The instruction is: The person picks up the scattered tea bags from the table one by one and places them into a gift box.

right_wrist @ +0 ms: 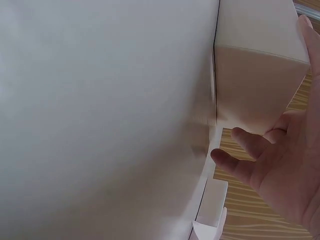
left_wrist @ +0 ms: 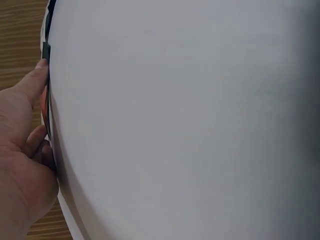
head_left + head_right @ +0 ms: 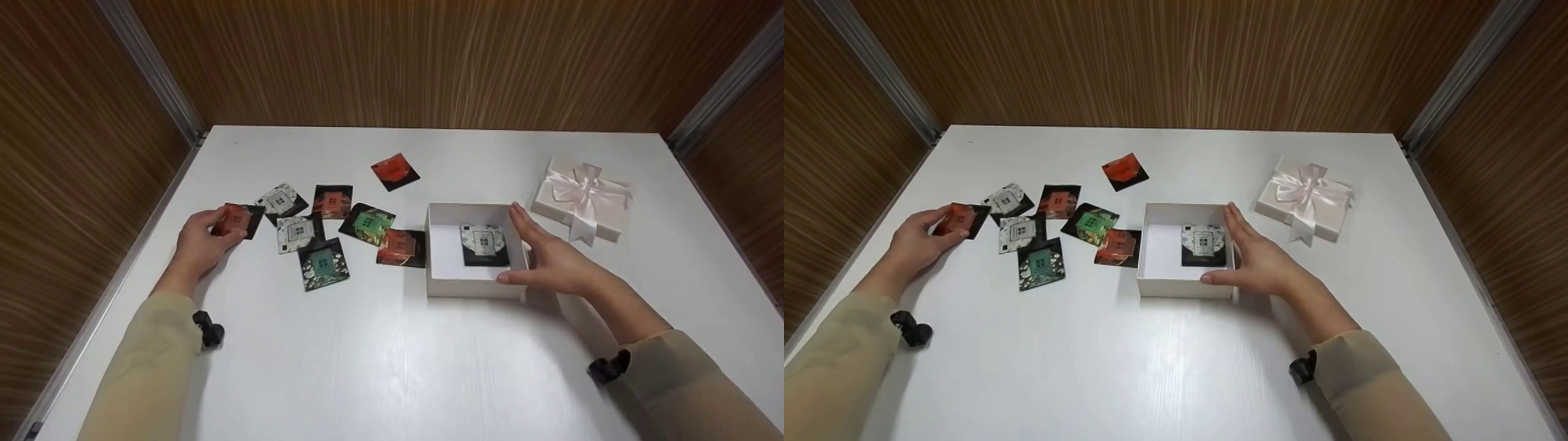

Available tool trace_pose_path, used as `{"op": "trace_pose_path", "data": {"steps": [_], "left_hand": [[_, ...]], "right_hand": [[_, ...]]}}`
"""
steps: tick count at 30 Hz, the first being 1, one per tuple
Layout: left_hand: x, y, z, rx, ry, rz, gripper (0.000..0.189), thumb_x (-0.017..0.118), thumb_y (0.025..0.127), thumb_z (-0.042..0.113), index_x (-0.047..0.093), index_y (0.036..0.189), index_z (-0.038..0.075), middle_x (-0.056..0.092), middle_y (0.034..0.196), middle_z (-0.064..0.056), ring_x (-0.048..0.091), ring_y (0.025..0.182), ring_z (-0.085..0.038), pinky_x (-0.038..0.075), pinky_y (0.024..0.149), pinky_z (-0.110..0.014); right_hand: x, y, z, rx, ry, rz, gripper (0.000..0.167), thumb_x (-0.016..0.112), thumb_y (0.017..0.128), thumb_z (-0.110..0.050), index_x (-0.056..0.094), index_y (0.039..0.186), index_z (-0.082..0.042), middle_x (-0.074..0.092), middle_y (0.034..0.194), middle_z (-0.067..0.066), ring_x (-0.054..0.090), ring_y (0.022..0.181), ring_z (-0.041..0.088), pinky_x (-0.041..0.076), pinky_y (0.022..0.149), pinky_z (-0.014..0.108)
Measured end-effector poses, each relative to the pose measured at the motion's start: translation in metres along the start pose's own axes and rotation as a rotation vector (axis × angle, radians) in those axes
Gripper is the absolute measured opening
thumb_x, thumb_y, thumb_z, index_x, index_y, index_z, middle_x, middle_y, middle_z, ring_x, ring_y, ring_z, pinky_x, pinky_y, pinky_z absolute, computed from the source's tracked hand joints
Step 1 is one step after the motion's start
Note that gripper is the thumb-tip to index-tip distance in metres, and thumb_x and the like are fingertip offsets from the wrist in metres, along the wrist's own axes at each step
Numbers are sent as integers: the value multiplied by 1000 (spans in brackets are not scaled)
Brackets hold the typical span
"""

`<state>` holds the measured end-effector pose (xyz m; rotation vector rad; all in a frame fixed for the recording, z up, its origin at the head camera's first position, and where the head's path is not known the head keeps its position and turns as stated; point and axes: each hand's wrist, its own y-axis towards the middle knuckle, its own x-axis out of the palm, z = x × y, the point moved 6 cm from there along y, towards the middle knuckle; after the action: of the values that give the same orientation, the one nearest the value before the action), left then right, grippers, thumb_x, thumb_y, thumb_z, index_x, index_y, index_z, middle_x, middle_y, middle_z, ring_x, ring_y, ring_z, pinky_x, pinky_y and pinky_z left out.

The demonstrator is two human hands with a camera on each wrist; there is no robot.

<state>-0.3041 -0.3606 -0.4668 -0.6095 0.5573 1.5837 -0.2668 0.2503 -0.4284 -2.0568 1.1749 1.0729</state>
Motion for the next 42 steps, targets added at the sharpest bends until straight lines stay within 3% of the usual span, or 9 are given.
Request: {"op": "trace_pose_path", "data": {"steps": [4,20,33,42], "left_hand": [[1,0,3,25,53,5,71,74,102,15,38,160,-6,41,154,-36,37,145,-51,36,118,-59],[1,2,0,33,48,0,70,73,102,14,39,159,-6,42,152,-36,38,144,-51,35,117,-60],[-1,1,-1,-16,46,-25,68,70,104,14,38,162,-2,42,153,-35,41,144,-49,35,118,-58],[-3,0,-1,-30,11,6,59,69,104,10,47,156,-5,48,150,-34,46,140,-48,37,117,-57]], "right_hand": [[1,-1,1,-8,6,2,125,82,88,-59,0,172,-18,-5,178,-1,16,159,40,27,122,63],[-1,1,0,-26,-4,15,124,83,88,-58,1,172,-17,-4,178,0,15,160,39,26,123,61],[0,0,1,-12,19,6,127,84,87,-58,-1,172,-18,-6,178,-2,12,161,39,23,123,64],[0,1,1,-7,18,9,126,84,87,-58,1,172,-16,-4,178,1,14,160,40,24,123,63]]}}
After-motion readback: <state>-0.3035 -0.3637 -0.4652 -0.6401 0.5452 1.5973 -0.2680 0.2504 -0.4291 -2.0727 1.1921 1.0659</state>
